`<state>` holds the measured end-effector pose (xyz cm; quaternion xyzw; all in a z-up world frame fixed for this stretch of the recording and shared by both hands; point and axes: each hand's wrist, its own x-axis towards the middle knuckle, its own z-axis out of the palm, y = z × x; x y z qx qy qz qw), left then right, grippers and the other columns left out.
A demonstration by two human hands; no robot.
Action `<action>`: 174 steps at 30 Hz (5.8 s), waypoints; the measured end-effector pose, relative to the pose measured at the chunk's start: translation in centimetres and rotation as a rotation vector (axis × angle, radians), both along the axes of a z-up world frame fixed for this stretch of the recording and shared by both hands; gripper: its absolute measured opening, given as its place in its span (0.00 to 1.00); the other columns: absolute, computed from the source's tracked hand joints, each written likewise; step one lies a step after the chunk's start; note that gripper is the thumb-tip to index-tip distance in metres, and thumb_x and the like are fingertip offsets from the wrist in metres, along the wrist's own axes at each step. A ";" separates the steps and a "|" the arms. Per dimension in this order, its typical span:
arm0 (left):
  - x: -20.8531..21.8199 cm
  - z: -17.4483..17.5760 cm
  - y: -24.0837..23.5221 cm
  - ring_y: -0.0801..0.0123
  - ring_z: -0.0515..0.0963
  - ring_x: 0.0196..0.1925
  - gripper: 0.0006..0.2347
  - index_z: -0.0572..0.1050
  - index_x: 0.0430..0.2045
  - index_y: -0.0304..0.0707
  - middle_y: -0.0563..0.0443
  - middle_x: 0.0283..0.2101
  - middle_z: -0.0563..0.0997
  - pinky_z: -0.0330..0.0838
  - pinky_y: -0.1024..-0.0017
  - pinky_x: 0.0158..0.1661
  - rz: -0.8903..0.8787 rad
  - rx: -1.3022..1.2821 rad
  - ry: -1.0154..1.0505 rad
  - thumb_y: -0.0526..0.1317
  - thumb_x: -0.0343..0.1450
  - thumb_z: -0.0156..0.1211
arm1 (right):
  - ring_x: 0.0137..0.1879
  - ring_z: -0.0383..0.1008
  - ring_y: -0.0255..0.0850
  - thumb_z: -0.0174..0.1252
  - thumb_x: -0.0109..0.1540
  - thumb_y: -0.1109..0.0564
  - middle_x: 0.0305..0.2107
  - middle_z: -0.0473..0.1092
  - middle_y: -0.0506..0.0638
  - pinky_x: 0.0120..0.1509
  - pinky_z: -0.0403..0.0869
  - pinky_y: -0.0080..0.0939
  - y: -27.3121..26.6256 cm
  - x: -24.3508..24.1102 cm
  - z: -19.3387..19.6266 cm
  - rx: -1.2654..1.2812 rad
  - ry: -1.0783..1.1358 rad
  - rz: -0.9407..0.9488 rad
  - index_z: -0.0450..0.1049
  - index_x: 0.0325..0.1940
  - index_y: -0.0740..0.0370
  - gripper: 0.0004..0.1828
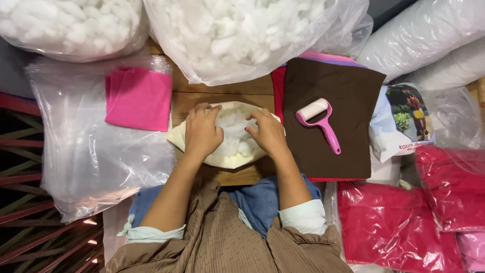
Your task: The person takes handfuls of white cotton from a large plastic bag and places them into a cream-colored fabric pouch. They repeatedly press and spread the cotton inside the pouch to distribute it evenly.
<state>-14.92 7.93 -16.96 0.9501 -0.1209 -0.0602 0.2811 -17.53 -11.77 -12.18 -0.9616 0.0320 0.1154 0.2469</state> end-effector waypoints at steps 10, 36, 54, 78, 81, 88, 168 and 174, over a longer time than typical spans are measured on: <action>-0.8 -1.8 -1.2 0.48 0.71 0.64 0.11 0.83 0.38 0.47 0.45 0.57 0.76 0.68 0.53 0.59 -0.140 0.152 0.021 0.40 0.67 0.55 | 0.50 0.79 0.60 0.62 0.60 0.53 0.40 0.77 0.59 0.54 0.76 0.59 -0.4 -0.3 -1.5 -0.067 0.133 0.139 0.80 0.43 0.55 0.09; 16.9 5.9 -12.3 0.53 0.78 0.34 0.05 0.81 0.22 0.44 0.48 0.34 0.75 0.76 0.61 0.25 0.099 0.121 -0.698 0.38 0.65 0.59 | 0.46 0.74 0.67 0.53 0.60 0.56 0.36 0.75 0.65 0.48 0.70 0.64 -4.3 16.9 5.2 -0.149 -0.515 0.012 0.75 0.46 0.57 0.11; 4.6 22.0 -2.7 0.67 0.75 0.33 0.07 0.77 0.34 0.29 0.49 0.37 0.72 0.73 0.74 0.36 -0.187 -0.851 -0.776 0.21 0.69 0.58 | 0.47 0.71 0.37 0.62 0.64 0.66 0.39 0.73 0.43 0.53 0.68 0.34 0.4 3.6 17.0 0.363 -1.128 -0.094 0.78 0.45 0.54 0.09; -2.1 1.9 1.6 0.44 0.82 0.44 0.08 0.81 0.40 0.39 0.40 0.40 0.79 0.80 0.51 0.44 -0.100 -0.225 0.140 0.34 0.68 0.63 | 0.49 0.79 0.58 0.62 0.57 0.64 0.40 0.79 0.56 0.56 0.75 0.56 0.0 -2.7 2.8 0.261 -0.216 0.109 0.79 0.45 0.54 0.14; -1.1 -5.1 1.5 0.42 0.80 0.49 0.16 0.81 0.45 0.38 0.36 0.46 0.77 0.82 0.52 0.43 -0.200 0.206 0.203 0.32 0.62 0.70 | 0.54 0.78 0.60 0.64 0.57 0.62 0.56 0.70 0.59 0.60 0.76 0.60 -0.7 -0.7 -5.0 -0.116 0.075 0.168 0.74 0.54 0.49 0.22; -1.7 5.1 1.0 0.34 0.68 0.67 0.24 0.72 0.58 0.34 0.29 0.61 0.70 0.70 0.43 0.60 -0.135 -0.005 0.244 0.42 0.67 0.67 | 0.67 0.67 0.68 0.65 0.58 0.61 0.69 0.57 0.63 0.69 0.67 0.68 0.7 -1.3 2.3 0.152 0.109 0.012 0.71 0.64 0.45 0.30; -3.2 -6.8 -3.2 0.40 0.50 0.78 0.29 0.65 0.65 0.36 0.41 0.76 0.56 0.51 0.41 0.68 -0.378 0.403 0.105 0.43 0.69 0.67 | 0.46 0.80 0.55 0.64 0.57 0.60 0.36 0.74 0.51 0.51 0.78 0.54 -3.4 -0.1 -10.5 -0.285 0.010 0.258 0.77 0.37 0.51 0.06; -3.3 -4.9 -2.4 0.40 0.51 0.77 0.28 0.66 0.66 0.38 0.39 0.75 0.57 0.55 0.41 0.67 -0.361 0.343 0.154 0.51 0.72 0.61 | 0.53 0.78 0.62 0.59 0.62 0.56 0.40 0.79 0.59 0.57 0.74 0.61 -1.5 -2.0 -2.7 -0.115 0.190 0.230 0.74 0.49 0.52 0.11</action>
